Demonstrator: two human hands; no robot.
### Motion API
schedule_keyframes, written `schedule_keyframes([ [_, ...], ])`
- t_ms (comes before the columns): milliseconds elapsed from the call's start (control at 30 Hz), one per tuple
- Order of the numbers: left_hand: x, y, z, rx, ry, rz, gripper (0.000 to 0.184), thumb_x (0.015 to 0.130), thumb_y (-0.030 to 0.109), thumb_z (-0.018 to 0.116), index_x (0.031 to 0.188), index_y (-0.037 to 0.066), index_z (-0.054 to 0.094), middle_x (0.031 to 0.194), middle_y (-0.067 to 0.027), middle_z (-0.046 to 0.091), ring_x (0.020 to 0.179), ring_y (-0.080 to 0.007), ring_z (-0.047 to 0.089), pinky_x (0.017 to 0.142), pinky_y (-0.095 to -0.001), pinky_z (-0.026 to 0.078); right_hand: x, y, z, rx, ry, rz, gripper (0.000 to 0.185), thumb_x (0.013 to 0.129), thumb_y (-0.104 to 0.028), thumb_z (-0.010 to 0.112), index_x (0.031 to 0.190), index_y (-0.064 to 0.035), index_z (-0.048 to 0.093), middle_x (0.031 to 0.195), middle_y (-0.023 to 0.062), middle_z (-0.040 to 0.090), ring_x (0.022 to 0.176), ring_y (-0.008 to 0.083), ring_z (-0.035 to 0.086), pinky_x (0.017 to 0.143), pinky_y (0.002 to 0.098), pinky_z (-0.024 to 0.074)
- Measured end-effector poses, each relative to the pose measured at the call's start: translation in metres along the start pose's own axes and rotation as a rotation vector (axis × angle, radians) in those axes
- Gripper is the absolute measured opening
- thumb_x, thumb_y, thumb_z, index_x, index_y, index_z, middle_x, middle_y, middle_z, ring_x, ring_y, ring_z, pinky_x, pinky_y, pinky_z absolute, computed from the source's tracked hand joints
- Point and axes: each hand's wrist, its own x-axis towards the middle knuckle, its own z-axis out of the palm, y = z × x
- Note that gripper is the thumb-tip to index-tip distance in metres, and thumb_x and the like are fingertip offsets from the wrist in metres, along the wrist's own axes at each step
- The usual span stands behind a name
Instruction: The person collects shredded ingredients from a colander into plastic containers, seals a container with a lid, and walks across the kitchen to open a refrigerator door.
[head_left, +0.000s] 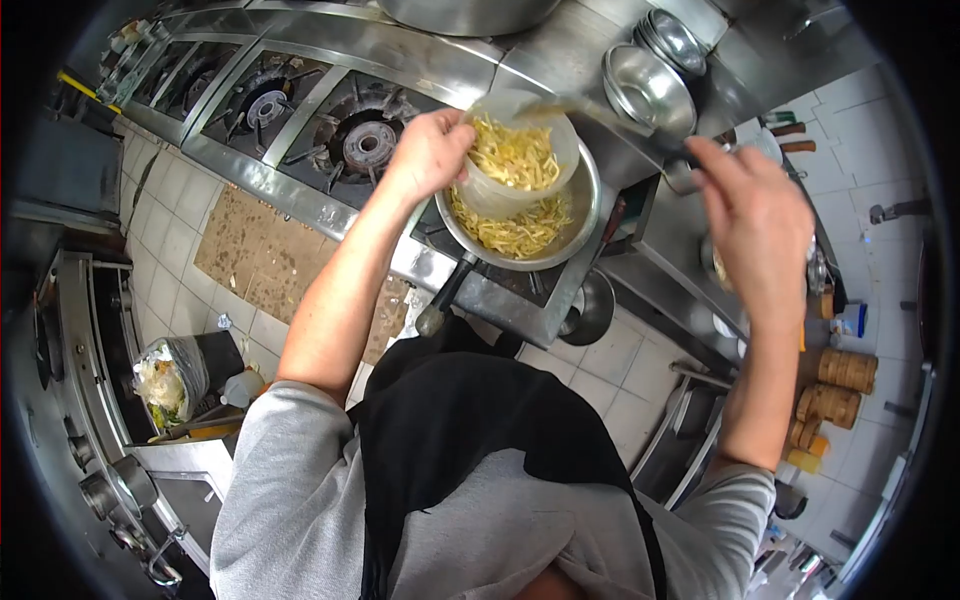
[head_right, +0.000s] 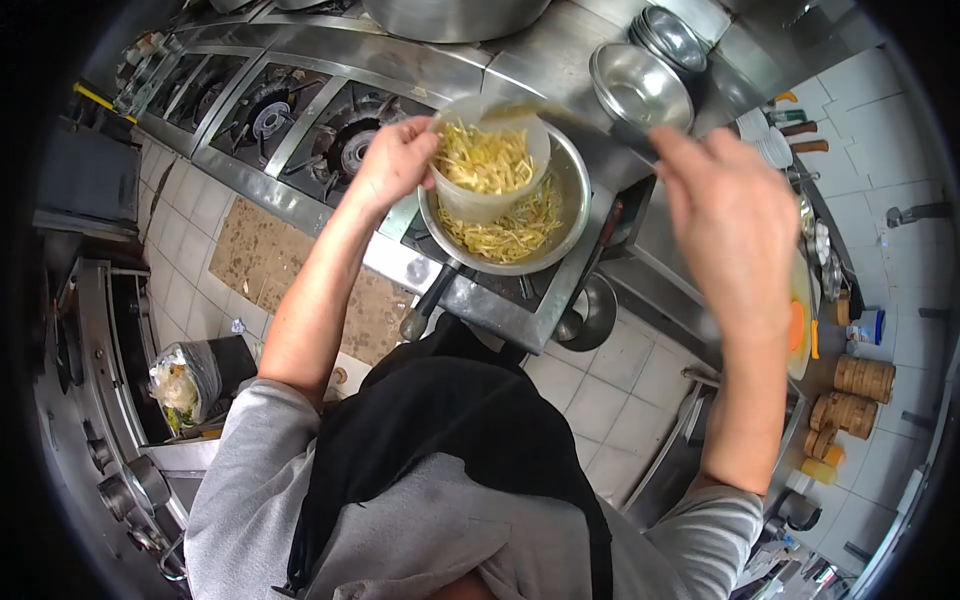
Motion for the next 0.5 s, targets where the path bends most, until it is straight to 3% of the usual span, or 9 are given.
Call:
schedule_keyframes([
  [67, 0.000, -0.002, -0.008, -0.056, 0.028, 0.001, 0.030, 0.094, 0.013, 0.053, 0.111, -0.007, 0.068, 0.073, -0.0074, 0.068, 0.050, -0.0106, 0.057, 0.050, -0.0277, 0.047, -0.006, 0.010, -0.008, 0.026, -0.027, 0.223, 0.024, 0.088, -0.016, 0.068, 0.111, -0.0158, 0.072, 0.081, 0.0092, 0.062, 0.074, 0.0298, 0.062, 0.066, 0.0399, 0.0483],
  [100, -0.003, 0.002, -0.014, -0.047, 0.011, 0.001, 0.031, 0.094, 0.013, 0.053, 0.113, -0.007, 0.067, 0.074, -0.0070, 0.068, 0.050, -0.0099, 0.056, 0.050, -0.0268, 0.047, -0.008, 0.015, -0.011, 0.079, -0.127, 0.364, 0.024, 0.089, -0.023, 0.068, 0.113, -0.0174, 0.072, 0.089, 0.0099, 0.068, 0.081, 0.0301, 0.066, 0.070, 0.0392, 0.0500],
  [200, -0.011, 0.011, -0.033, 0.010, 0.056, -0.009, 0.033, 0.095, 0.012, 0.051, 0.119, -0.006, 0.065, 0.077, -0.0054, 0.068, 0.052, -0.0078, 0.055, 0.050, -0.0243, 0.045, -0.023, 0.029, 0.021, 0.068, -0.298, 0.450, 0.023, 0.088, -0.025, 0.066, 0.109, -0.0164, 0.073, 0.088, 0.0123, 0.070, 0.085, 0.0342, 0.068, 0.073, 0.0444, 0.0523],
  [333, -0.026, 0.004, -0.060, 0.028, 0.116, 0.021, 0.037, 0.094, 0.014, 0.050, 0.120, -0.008, 0.063, 0.076, -0.0049, 0.066, 0.052, -0.0069, 0.052, 0.049, -0.0231, 0.042, -0.040, 0.018, 0.120, 0.041, -0.451, 0.217, 0.017, 0.089, -0.021, 0.062, 0.099, -0.0121, 0.073, 0.088, 0.0132, 0.072, 0.089, 0.0328, 0.069, 0.077, 0.0455, 0.0542],
  [433, -0.053, 0.006, -0.078, 0.012, 0.186, -0.020, 0.040, 0.093, 0.013, 0.046, 0.124, -0.005, 0.062, 0.071, -0.0025, 0.064, 0.051, -0.0063, 0.051, 0.047, -0.0218, 0.039, -0.036, 0.001, 0.150, 0.032, -0.627, 0.182, 0.015, 0.089, -0.021, 0.062, 0.094, -0.0103, 0.071, 0.085, 0.0144, 0.071, 0.088, 0.0328, 0.069, 0.076, 0.0454, 0.0546],
  [500, -0.070, -0.003, -0.092, 0.043, 0.232, -0.077, 0.041, 0.093, 0.013, 0.045, 0.126, -0.005, 0.061, 0.071, -0.0022, 0.063, 0.051, -0.0060, 0.051, 0.046, -0.0218, 0.039, -0.034, 0.008, 0.156, 0.065, -0.539, 0.216, 0.015, 0.089, -0.021, 0.062, 0.095, -0.0100, 0.070, 0.086, 0.0148, 0.071, 0.087, 0.0332, 0.069, 0.076, 0.0457, 0.0547],
])
